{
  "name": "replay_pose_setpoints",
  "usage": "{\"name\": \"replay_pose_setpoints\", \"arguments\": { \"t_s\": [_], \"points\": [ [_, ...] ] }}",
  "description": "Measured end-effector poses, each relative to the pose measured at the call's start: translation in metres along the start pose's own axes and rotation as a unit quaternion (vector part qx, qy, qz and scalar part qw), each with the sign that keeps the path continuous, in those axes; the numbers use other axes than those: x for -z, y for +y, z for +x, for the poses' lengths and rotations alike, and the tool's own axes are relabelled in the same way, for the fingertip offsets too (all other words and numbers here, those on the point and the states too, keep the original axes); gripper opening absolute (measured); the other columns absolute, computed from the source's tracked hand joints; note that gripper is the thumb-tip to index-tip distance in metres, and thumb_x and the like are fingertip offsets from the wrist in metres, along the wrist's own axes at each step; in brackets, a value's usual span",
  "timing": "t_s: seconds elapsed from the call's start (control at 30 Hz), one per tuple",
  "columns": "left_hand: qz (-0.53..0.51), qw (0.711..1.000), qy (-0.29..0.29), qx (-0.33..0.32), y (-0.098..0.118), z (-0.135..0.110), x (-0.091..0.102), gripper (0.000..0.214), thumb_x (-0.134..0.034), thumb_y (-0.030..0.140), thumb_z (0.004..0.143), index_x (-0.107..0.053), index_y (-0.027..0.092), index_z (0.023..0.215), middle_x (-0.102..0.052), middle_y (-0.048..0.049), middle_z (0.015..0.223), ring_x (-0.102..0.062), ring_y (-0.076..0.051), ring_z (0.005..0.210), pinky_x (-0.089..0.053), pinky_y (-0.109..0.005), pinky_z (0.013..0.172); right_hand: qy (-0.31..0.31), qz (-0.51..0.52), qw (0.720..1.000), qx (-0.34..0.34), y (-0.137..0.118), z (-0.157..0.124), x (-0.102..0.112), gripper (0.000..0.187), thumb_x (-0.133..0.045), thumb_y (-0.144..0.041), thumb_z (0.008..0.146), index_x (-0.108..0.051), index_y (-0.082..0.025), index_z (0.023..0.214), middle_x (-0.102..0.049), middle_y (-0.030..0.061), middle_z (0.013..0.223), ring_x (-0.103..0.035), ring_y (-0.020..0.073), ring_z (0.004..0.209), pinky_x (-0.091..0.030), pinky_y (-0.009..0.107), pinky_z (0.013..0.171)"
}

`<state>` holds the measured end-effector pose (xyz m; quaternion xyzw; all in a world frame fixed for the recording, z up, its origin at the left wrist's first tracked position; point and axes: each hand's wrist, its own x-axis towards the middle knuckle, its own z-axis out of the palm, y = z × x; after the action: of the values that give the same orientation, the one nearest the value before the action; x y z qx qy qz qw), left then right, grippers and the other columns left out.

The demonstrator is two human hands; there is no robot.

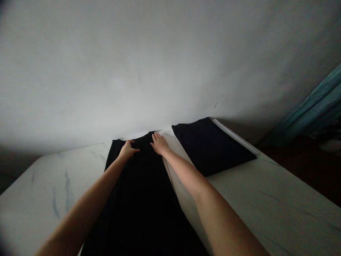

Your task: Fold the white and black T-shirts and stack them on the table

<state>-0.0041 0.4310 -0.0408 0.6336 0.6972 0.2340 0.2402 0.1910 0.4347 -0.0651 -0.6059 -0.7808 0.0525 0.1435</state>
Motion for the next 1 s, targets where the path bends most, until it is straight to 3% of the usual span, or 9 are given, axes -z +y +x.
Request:
{"name": "replay_pose_setpoints", "arguments": {
  "t_s": [0.17, 0.27, 0.37, 0.43, 0.53, 0.6, 0.77, 0.9, 1.0],
  "points": [
    [0.003, 0.999, 0.015, 0.034, 0.008, -0.015, 0.006, 0.056, -0.074, 0.024, 0.074, -0.047, 0.018, 0.123, -0.058, -0.0121, 0.118, -0.063, -0.024, 0.104, -0.050, -0.032, 0.084, 0.080, 0.036, 0.996, 0.028, -0.012, -0.086, 0.020, 0.030, -0.052, -0.018, 0.093, -0.060, -0.015, 0.122, -0.065, 0.0138, 0.123, -0.059, 0.0238, 0.116, -0.039, 0.040, 0.104],
    [0.054, 0.995, 0.077, 0.017, 0.019, -0.035, 0.007, 0.051, -0.072, 0.026, 0.076, -0.050, 0.021, 0.123, -0.048, -0.0145, 0.127, -0.058, -0.027, 0.110, -0.048, -0.038, 0.090, 0.074, 0.059, 0.995, 0.041, -0.017, -0.147, 0.038, 0.017, -0.059, -0.017, 0.089, -0.064, -0.019, 0.105, -0.069, 0.0074, 0.103, -0.063, 0.0209, 0.099, -0.045, 0.035, 0.090],
    [0.138, 0.980, 0.107, -0.096, 0.033, -0.060, 0.004, 0.033, -0.067, 0.024, 0.078, -0.061, 0.025, 0.110, -0.048, -0.0109, 0.125, -0.049, -0.032, 0.118, -0.043, -0.046, 0.095, 0.043, 0.074, 0.996, 0.009, -0.024, -0.198, 0.052, 0.008, -0.064, -0.020, 0.086, -0.063, -0.020, 0.094, -0.066, 0.0042, 0.098, -0.063, 0.0183, 0.092, -0.046, 0.029, 0.079],
    [0.174, 0.961, 0.038, -0.212, 0.041, -0.077, 0.001, 0.024, -0.061, 0.017, 0.079, -0.065, 0.026, 0.100, -0.054, -0.0072, 0.118, -0.048, -0.031, 0.117, -0.041, -0.047, 0.095, 0.015, 0.072, 0.997, -0.031, -0.030, -0.222, 0.058, 0.012, -0.066, -0.024, 0.085, -0.061, -0.020, 0.094, -0.066, 0.0041, 0.098, -0.063, 0.0182, 0.091, -0.046, 0.027, 0.075],
    [0.216, 0.899, -0.101, -0.369, 0.049, -0.099, -0.006, 0.034, -0.051, 0.003, 0.074, -0.066, 0.026, 0.094, -0.059, -0.0036, 0.110, -0.051, -0.025, 0.111, -0.039, -0.043, 0.093, -0.028, 0.048, 0.995, -0.088, -0.042, -0.244, 0.065, 0.019, -0.067, -0.028, 0.084, -0.059, -0.019, 0.099, -0.067, 0.0056, 0.100, -0.065, 0.0203, 0.093, -0.046, 0.028, 0.073],
    [0.249, 0.856, -0.137, -0.431, 0.050, -0.111, -0.009, 0.040, -0.047, -0.002, 0.071, -0.065, 0.025, 0.094, -0.060, -0.0035, 0.108, -0.052, -0.023, 0.108, -0.038, -0.041, 0.091, -0.048, 0.025, 0.992, -0.112, -0.049, -0.255, 0.069, 0.020, -0.063, -0.027, 0.085, -0.058, -0.018, 0.103, -0.069, 0.0070, 0.101, -0.066, 0.0215, 0.093, -0.047, 0.028, 0.072],
    [0.325, 0.797, -0.114, -0.496, 0.048, -0.133, -0.013, 0.033, -0.047, 0.002, 0.077, -0.061, 0.023, 0.098, -0.061, -0.0050, 0.103, -0.054, -0.022, 0.102, -0.038, -0.037, 0.086, -0.058, -0.052, 0.989, -0.126, -0.063, -0.282, 0.075, 0.022, -0.055, -0.015, 0.085, -0.057, -0.015, 0.107, -0.070, 0.0116, 0.098, -0.068, 0.0245, 0.091, -0.047, 0.030, 0.069],
    [0.360, 0.774, -0.073, -0.516, 0.045, -0.144, -0.020, 0.025, -0.042, 0.012, 0.090, -0.061, 0.022, 0.103, -0.061, -0.0063, 0.102, -0.056, -0.021, 0.096, -0.040, -0.035, 0.081, -0.047, -0.095, 0.986, -0.127, -0.070, -0.304, 0.076, 0.021, -0.053, -0.009, 0.084, -0.057, -0.014, 0.104, -0.069, 0.0130, 0.093, -0.068, 0.0249, 0.089, -0.048, 0.030, 0.068],
    [0.366, 0.768, -0.059, -0.522, 0.043, -0.149, -0.025, 0.025, -0.043, 0.013, 0.091, -0.061, 0.022, 0.106, -0.062, -0.0067, 0.103, -0.057, -0.021, 0.095, -0.041, -0.034, 0.080, -0.026, -0.127, 0.986, -0.106, -0.075, -0.315, 0.077, 0.017, -0.049, -0.007, 0.087, -0.057, -0.014, 0.100, -0.068, 0.0135, 0.092, -0.066, 0.0247, 0.090, -0.048, 0.030, 0.070]
  ]
}}
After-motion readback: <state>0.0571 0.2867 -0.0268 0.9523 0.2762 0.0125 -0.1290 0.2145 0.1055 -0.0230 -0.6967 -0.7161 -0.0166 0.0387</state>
